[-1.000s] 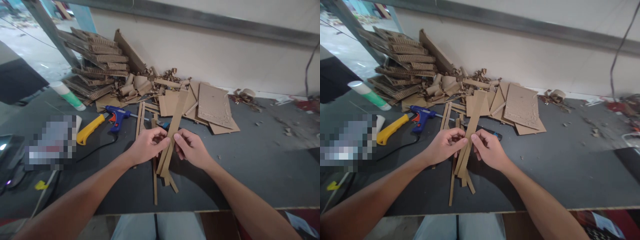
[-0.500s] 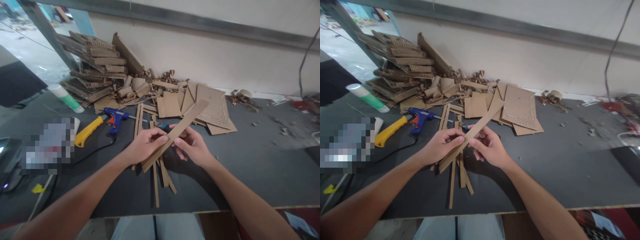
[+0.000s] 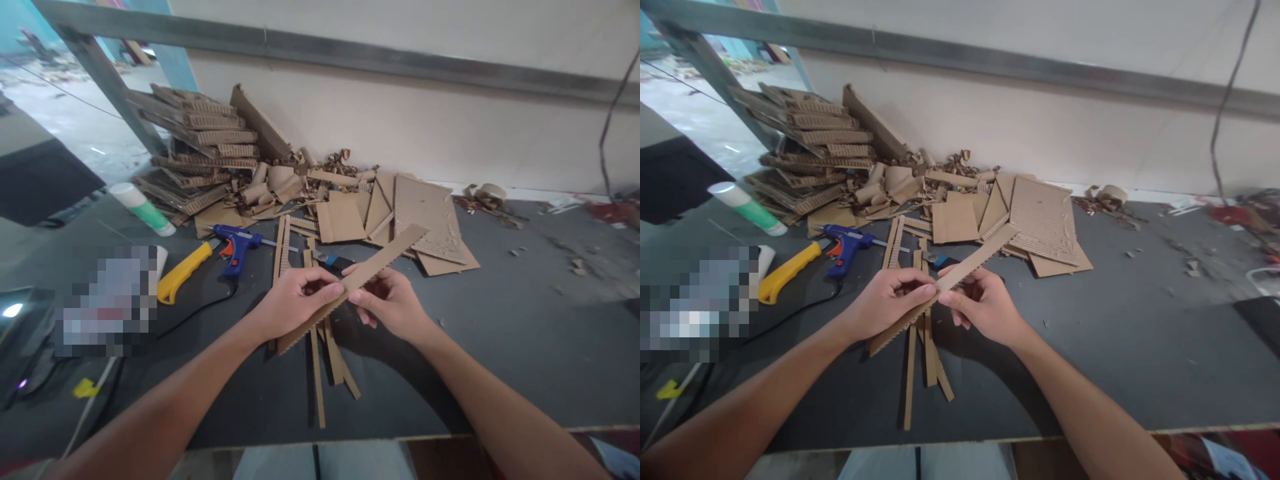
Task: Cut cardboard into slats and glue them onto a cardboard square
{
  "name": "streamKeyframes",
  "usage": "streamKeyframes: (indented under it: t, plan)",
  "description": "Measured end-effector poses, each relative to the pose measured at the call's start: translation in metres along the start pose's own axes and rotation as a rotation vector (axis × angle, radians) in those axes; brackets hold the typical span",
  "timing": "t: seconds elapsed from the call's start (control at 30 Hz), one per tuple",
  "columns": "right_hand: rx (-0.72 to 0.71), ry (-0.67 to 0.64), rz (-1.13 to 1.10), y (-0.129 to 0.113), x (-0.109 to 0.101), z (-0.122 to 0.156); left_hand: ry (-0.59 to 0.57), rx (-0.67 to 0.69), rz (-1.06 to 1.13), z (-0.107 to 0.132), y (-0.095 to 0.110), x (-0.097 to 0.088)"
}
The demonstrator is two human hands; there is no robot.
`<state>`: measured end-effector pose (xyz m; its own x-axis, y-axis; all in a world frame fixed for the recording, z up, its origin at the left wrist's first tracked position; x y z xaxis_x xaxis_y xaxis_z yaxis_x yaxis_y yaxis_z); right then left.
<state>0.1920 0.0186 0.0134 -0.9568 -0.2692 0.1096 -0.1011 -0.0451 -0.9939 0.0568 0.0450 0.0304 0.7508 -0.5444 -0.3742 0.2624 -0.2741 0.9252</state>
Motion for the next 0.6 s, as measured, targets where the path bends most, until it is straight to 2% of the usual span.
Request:
streamKeyframes:
  t: [0.37, 0.6]
  plan:
    - [0.041, -0.063, -0.031, 0.0010, 0.0073, -0.0005, -0.031, 0.000, 0.070, 0.0021, -0.0011, 0.0050]
    - [-0.002, -0.037, 0.015, 0.0035, 0.0032, -0.0006, -0.007, 0.066, -0.104, 0.0026, 0.0048, 0.0016]
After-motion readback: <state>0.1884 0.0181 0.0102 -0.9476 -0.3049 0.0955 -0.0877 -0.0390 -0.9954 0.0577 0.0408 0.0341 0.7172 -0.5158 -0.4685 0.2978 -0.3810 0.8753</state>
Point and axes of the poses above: each hand's wrist, its own z-axis away from the middle knuckle, its own x-axis out of the palm, y = z × x, the point moved 8 cm from there along -z, towards the middle knuckle, and after that the axes turned 4 degrees about x, right-handed, at the moved point
